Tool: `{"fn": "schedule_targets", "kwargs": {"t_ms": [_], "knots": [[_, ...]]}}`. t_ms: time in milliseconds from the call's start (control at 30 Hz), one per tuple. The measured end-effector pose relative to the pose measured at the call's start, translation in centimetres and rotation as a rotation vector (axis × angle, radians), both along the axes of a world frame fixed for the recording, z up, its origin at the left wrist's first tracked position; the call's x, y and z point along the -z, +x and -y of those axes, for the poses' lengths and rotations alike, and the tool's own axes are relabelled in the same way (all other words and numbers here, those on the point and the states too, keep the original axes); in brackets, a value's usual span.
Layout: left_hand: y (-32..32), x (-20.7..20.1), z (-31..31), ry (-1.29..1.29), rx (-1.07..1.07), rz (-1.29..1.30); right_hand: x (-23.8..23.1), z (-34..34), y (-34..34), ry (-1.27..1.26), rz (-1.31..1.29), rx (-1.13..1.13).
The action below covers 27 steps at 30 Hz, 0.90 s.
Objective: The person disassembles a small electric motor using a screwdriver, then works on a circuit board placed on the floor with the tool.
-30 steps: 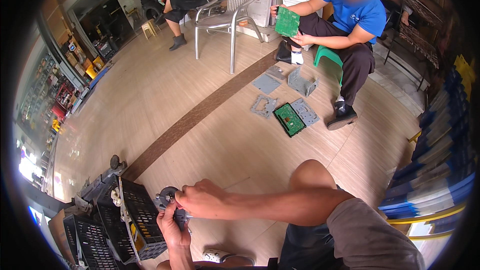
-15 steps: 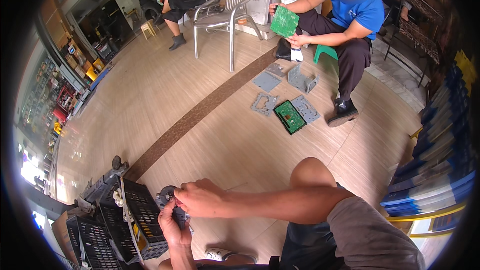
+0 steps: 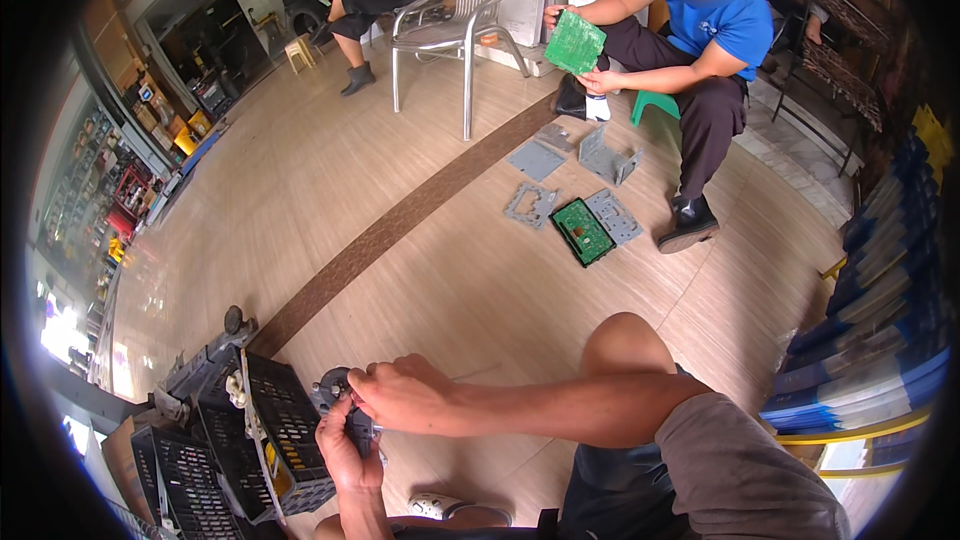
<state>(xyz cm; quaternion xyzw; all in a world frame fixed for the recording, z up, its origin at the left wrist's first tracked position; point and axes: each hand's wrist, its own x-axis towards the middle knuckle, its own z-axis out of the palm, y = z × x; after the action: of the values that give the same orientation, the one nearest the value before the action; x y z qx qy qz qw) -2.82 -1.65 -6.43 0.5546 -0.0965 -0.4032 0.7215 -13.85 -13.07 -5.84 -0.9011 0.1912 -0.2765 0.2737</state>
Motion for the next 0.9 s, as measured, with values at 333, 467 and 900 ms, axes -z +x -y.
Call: {"fn": "schedule_targets", "kwargs": {"t_ms": [333, 467, 900], "knots": [[0.4, -0.1, -0.6, 0.032, 0.018, 0.016, -0.8, 0.0, 0.0, 0.143, -0.01, -0.041], [0.6, 0.0, -0.5, 0.016, 0.047, -0.001, -1.2, 0.1, -0.3, 0.085, -0.032, -0.056], [0.6, 0.0, 0.0, 0.037, 0.034, -0.026, -0.3, 0.6, 0.3, 0.032, -0.013, -0.018]]}}
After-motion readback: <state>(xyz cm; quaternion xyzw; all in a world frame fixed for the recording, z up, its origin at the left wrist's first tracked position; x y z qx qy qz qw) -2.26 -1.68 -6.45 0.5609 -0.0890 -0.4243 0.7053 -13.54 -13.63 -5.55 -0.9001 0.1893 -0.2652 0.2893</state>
